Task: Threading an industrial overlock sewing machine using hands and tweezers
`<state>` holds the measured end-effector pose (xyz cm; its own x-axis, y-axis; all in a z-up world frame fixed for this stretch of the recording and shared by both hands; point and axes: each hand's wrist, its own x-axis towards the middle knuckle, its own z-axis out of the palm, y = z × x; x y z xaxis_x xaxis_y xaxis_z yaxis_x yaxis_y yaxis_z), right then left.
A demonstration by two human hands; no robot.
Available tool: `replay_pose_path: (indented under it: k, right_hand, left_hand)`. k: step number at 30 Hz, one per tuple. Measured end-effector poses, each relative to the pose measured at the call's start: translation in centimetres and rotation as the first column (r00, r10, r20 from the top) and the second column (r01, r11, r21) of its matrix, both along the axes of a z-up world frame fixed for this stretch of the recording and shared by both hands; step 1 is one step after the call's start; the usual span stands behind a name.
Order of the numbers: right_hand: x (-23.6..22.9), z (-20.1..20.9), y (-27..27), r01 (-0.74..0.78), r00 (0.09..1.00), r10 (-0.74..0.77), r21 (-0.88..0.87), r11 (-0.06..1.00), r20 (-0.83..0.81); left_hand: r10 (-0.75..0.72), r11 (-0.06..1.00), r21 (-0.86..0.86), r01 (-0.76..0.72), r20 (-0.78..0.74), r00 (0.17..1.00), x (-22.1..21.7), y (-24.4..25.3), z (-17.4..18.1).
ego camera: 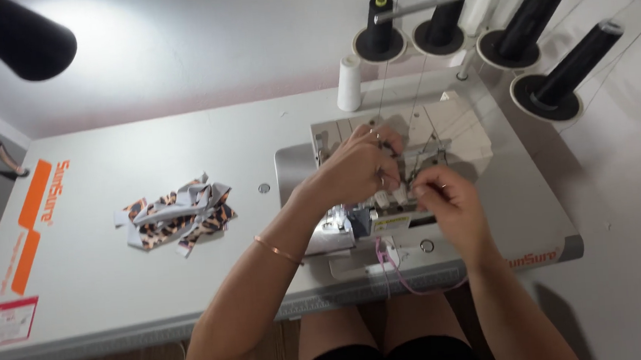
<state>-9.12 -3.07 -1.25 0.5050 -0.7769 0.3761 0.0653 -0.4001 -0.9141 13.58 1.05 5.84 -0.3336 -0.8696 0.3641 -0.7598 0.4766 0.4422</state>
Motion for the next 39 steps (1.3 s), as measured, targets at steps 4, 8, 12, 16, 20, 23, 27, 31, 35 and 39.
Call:
replay_pose_path:
  k: [4, 8, 12, 16, 20, 23, 27, 31, 35, 39]
  right_hand:
    - [-3.8, 2.0, 2.1, 0.131, 0.988, -0.131, -0.009, 0.991, -0.084]
    - [-5.7, 3.6, 3.6, 0.289, 0.923, -0.334, -0.228, 0.93, -0.192]
    - [-4.3, 4.1, 5.1, 0.372, 0.858, -0.492, -0.483, 0.793, -0.148]
    - [0.0, 5.4, 4.6, 0.298, 0.912, -0.409, -0.618, 0.727, -0.041]
    - [2.0, 4.4, 3.1, 0.279, 0.913, -0.406, -0.662, 0.696, -0.043]
    - [2.2, 3.4, 2.0, 0.291, 0.916, -0.4, -0.629, 0.721, -0.036]
    - [2.3, 3.4, 1.3, 0.313, 0.925, -0.381, -0.572, 0.759, 0.001]
    - [2.2, 3.8, 1.4, 0.308, 0.93, -0.368, -0.555, 0.773, 0.005]
    - [2.0, 3.8, 1.8, 0.304, 0.945, -0.321, -0.541, 0.784, 0.065]
    - [2.3, 4.3, 3.3, 0.328, 0.944, -0.305, -0.445, 0.833, 0.127]
  left_hand:
    - [0.028, 1.0, 0.006, -0.029, 0.07, 0.997, 0.1, -0.3, -0.5]
    - [0.006, 1.0, -0.002, -0.006, 0.032, 0.999, 0.0, -0.1, 1.1]
    - [-0.011, 0.999, 0.035, 0.011, -0.022, 1.0, -0.2, -0.1, 0.5]
    - [-0.038, 0.999, 0.036, 0.039, -0.021, 0.999, -0.2, -0.9, -0.3]
    - [-0.039, 0.999, 0.021, 0.039, -0.007, 0.999, 0.1, -1.0, 0.8]
    - [-0.049, 0.997, 0.05, 0.051, -0.04, 0.998, 0.2, -1.2, 0.7]
    - [-0.052, 0.993, 0.1, 0.063, -0.109, 0.993, 0.2, -2.2, -0.6]
    - [-0.059, 0.988, 0.134, 0.077, -0.131, 0.99, 0.6, -2.1, -0.7]
    - [-0.035, 0.981, 0.182, 0.07, -0.188, 0.982, 0.7, -1.3, -0.6]
    - [-0.032, 0.977, 0.2, 0.071, -0.193, 0.981, 0.8, -1.2, -0.9]
